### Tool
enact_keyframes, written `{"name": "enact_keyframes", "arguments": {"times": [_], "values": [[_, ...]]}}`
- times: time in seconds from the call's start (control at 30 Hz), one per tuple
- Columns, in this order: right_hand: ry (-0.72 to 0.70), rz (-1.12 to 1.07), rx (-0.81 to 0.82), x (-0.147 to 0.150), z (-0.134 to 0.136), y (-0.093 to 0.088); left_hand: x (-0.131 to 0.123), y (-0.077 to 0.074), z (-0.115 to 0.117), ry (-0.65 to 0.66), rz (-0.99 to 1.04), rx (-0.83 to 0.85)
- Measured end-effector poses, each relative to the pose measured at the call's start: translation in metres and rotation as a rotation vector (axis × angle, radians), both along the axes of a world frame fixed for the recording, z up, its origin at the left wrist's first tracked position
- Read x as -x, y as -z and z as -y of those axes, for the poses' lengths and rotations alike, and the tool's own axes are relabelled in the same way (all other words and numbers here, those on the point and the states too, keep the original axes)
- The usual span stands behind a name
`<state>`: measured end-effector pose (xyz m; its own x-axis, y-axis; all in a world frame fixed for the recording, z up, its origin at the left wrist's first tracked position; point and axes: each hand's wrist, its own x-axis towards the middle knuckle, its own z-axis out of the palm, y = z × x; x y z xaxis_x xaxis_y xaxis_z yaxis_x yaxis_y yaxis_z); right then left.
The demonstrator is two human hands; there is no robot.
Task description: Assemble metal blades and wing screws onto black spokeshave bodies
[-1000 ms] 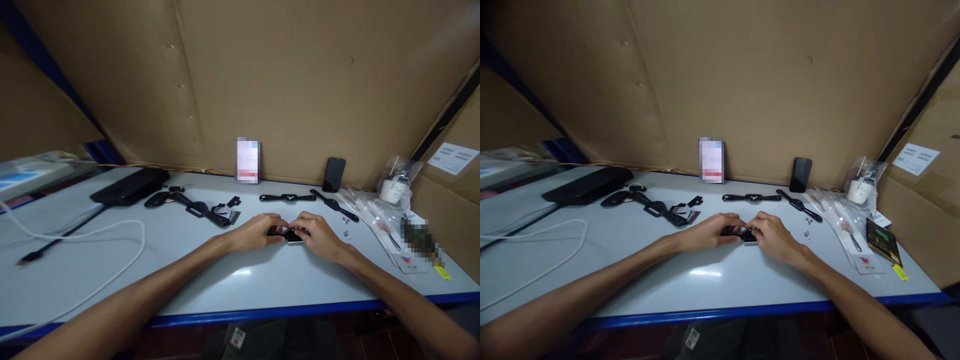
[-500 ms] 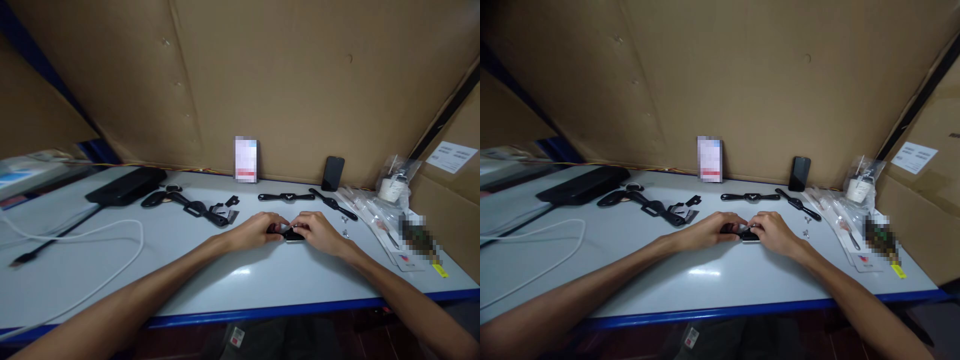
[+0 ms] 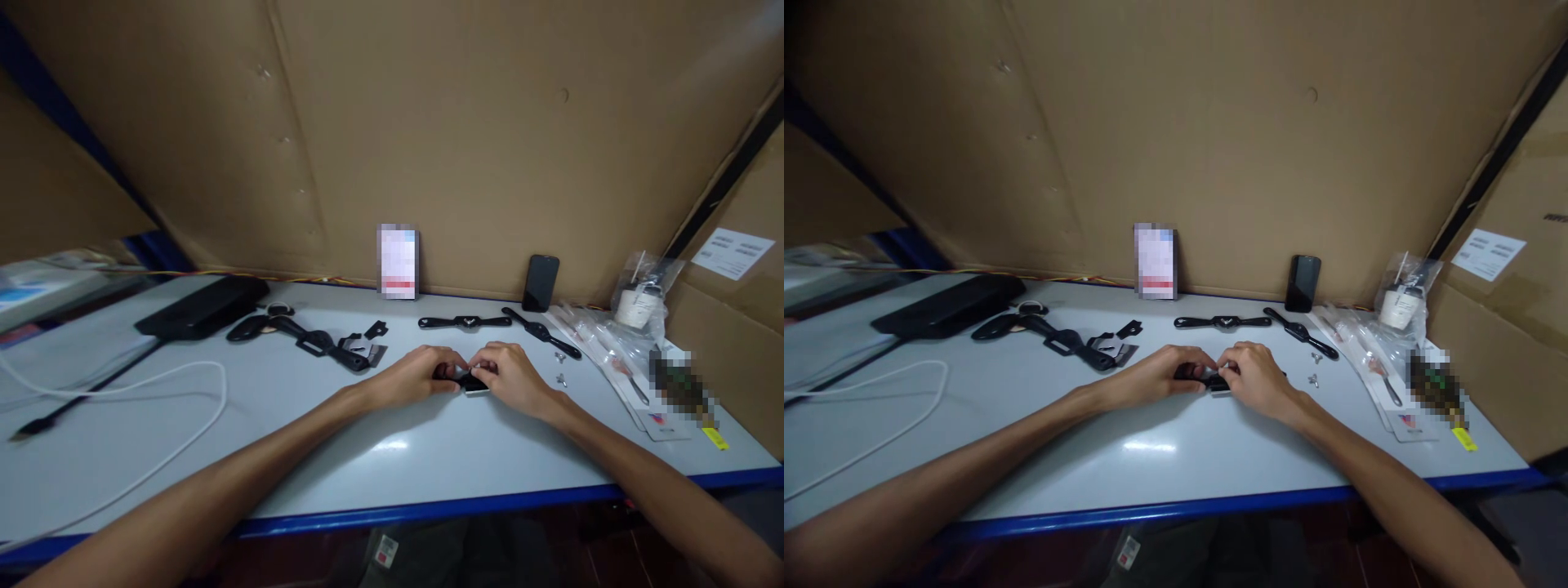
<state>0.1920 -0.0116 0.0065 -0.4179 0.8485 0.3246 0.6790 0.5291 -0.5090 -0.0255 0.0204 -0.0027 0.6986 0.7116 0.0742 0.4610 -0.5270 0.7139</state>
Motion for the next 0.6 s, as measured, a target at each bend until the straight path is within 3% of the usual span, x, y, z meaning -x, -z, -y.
{"name": "enact_keyframes", "arguments": {"times": [0.27, 0.6], "values": [[0.113, -0.217, 0.251, 0.0052, -0.0041, -0.0051, 0.0005, -0.001, 0.0005, 0.003, 0.006, 0.041], [0.175, -0.117, 0.19, 0.0009, -0.0069, -0.0007, 0.0, 0.0019, -0.0004, -0.011, 0.037, 0.024]]}}
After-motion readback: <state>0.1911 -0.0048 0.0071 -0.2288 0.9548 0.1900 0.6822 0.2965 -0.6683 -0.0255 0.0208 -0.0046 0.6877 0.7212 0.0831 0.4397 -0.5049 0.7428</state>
